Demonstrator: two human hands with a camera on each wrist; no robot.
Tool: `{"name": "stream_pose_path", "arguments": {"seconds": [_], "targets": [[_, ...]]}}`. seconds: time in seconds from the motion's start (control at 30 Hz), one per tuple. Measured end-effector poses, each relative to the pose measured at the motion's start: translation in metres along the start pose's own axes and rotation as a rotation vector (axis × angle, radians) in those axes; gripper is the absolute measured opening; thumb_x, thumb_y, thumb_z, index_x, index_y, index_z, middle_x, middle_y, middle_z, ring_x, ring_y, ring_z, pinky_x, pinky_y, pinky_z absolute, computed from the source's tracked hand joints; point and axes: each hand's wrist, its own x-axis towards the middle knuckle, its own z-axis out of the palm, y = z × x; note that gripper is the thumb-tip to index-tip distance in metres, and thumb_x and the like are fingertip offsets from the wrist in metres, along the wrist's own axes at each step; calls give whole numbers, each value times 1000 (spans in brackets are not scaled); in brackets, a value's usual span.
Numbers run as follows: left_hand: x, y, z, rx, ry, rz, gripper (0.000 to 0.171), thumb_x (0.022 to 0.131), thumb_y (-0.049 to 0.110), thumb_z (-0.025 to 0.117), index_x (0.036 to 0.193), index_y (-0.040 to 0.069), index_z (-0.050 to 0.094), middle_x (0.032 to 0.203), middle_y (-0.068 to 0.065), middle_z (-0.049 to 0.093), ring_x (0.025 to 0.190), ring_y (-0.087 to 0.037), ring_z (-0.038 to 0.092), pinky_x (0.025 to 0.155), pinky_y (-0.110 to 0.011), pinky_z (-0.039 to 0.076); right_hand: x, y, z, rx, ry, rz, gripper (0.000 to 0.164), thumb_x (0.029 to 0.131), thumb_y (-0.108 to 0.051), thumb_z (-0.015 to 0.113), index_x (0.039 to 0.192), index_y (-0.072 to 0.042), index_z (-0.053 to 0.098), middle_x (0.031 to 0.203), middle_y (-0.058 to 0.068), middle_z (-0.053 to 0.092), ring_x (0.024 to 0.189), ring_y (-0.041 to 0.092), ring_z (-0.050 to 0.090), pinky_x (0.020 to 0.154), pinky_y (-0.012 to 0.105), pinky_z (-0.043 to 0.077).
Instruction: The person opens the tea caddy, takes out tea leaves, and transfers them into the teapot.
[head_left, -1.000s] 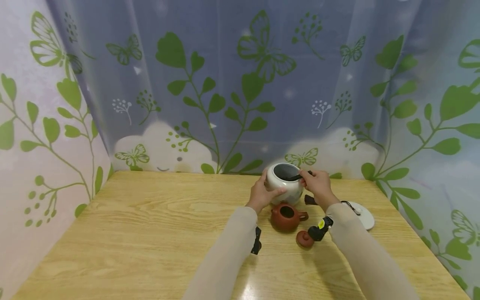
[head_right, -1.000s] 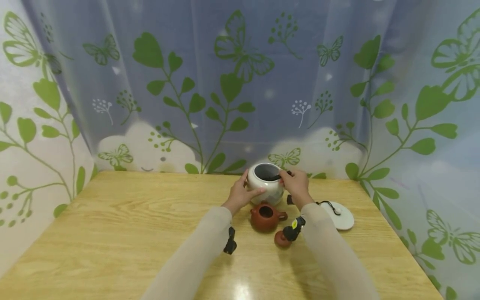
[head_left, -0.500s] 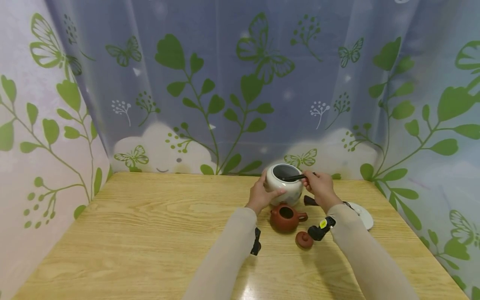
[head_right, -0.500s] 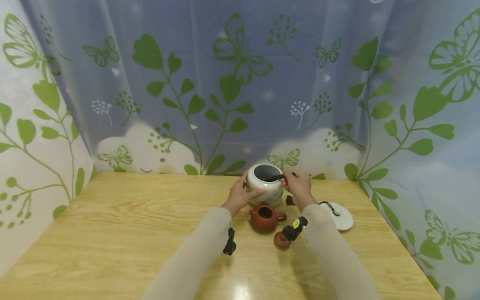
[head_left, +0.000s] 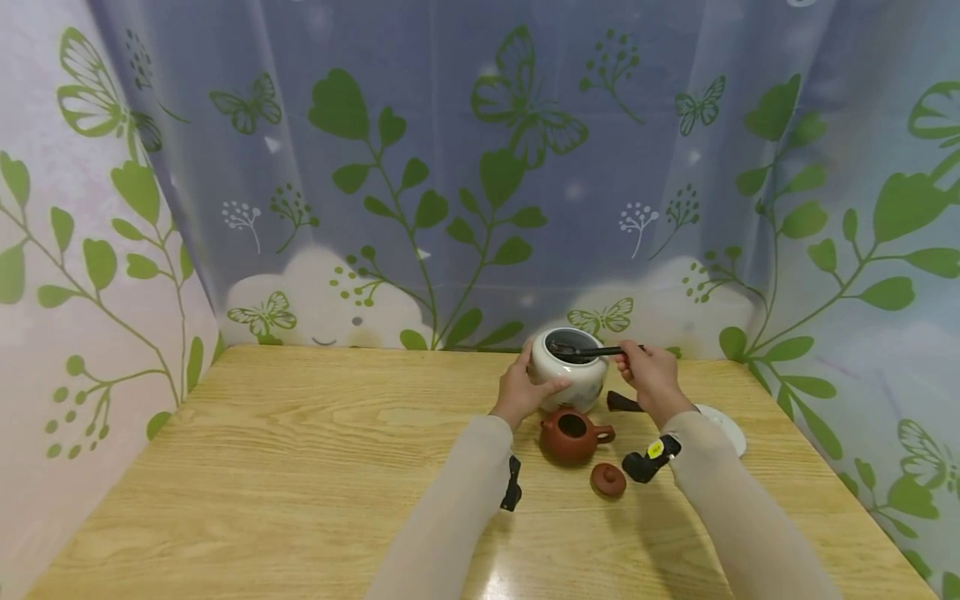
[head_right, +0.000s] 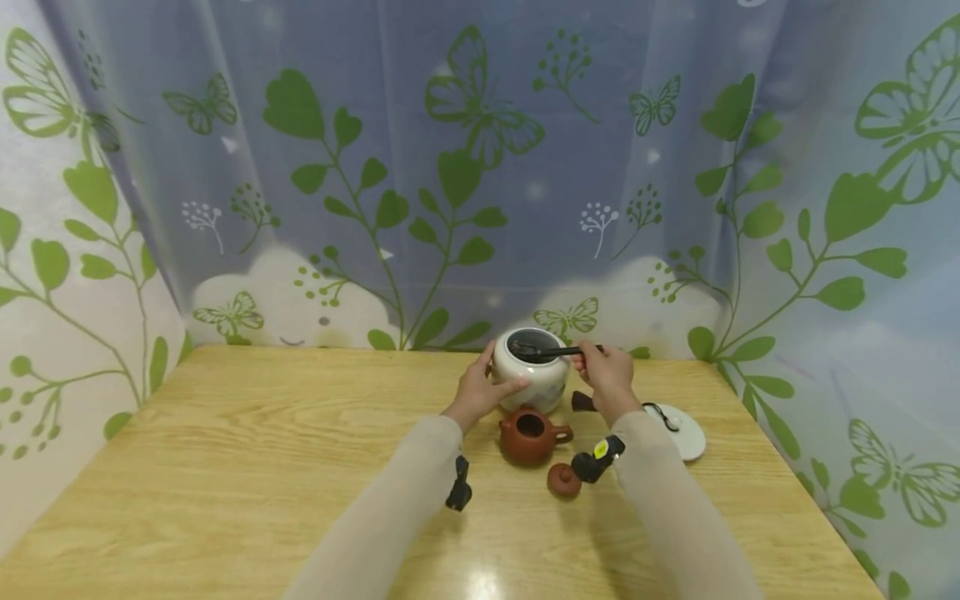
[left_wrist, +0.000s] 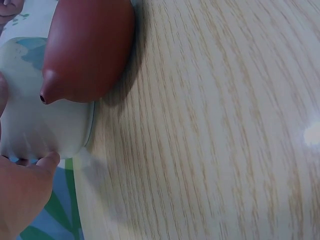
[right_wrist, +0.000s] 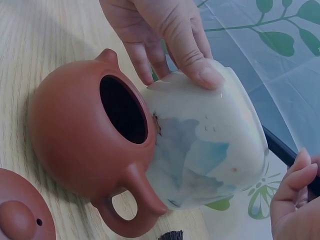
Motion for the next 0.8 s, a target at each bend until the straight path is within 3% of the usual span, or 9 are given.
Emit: {"name": "stream_pose_path", "arguments": {"seconds": [0.27,0.37,0.47,0.67,0.8], "targets": [[1,-1,0,-1,-1,2,95,79,33,79,153,12,24,139,-19,50,125,-33,50,101,-44,43,0,-2,-2,44,12,-2,17,98,-18,51,102,-1,53,62,-5,59,53,0,50,48,13,42],[2,-2,0,-1,3,5,95,79,33,80,153,12,24,137,-19,51,124,-33,51,101,-44,44,0,-1,-2,-11,26,-41,20,98,-19,52,102,0,55,61,-7,59,53,-1,51,49,13,44],[2,-3,0,5,7,7,95,79,33,80,153,12,25,136,-19,52,122,-33,52,100,-44,44,1,2,-1,-212,34,-169,27,98,-23,53,100,3,61,65,-5,62,59,2,55,56,15,47],[3,-4,1,10,0,16,95,80,33,79,153,10,24,136,-19,52,123,-33,52,100,-44,44,-1,10,10,-762,20,-585,32,97,-26,57,87,2,69,72,11,64,62,18,55,60,30,44],[3,-3,1,19,-10,11,95,81,34,78,153,8,23,137,-19,51,123,-34,51,99,-45,45,-1,15,18,-867,-42,-676,27,96,-21,61,96,4,71,76,16,66,60,22,56,57,33,44]]}}
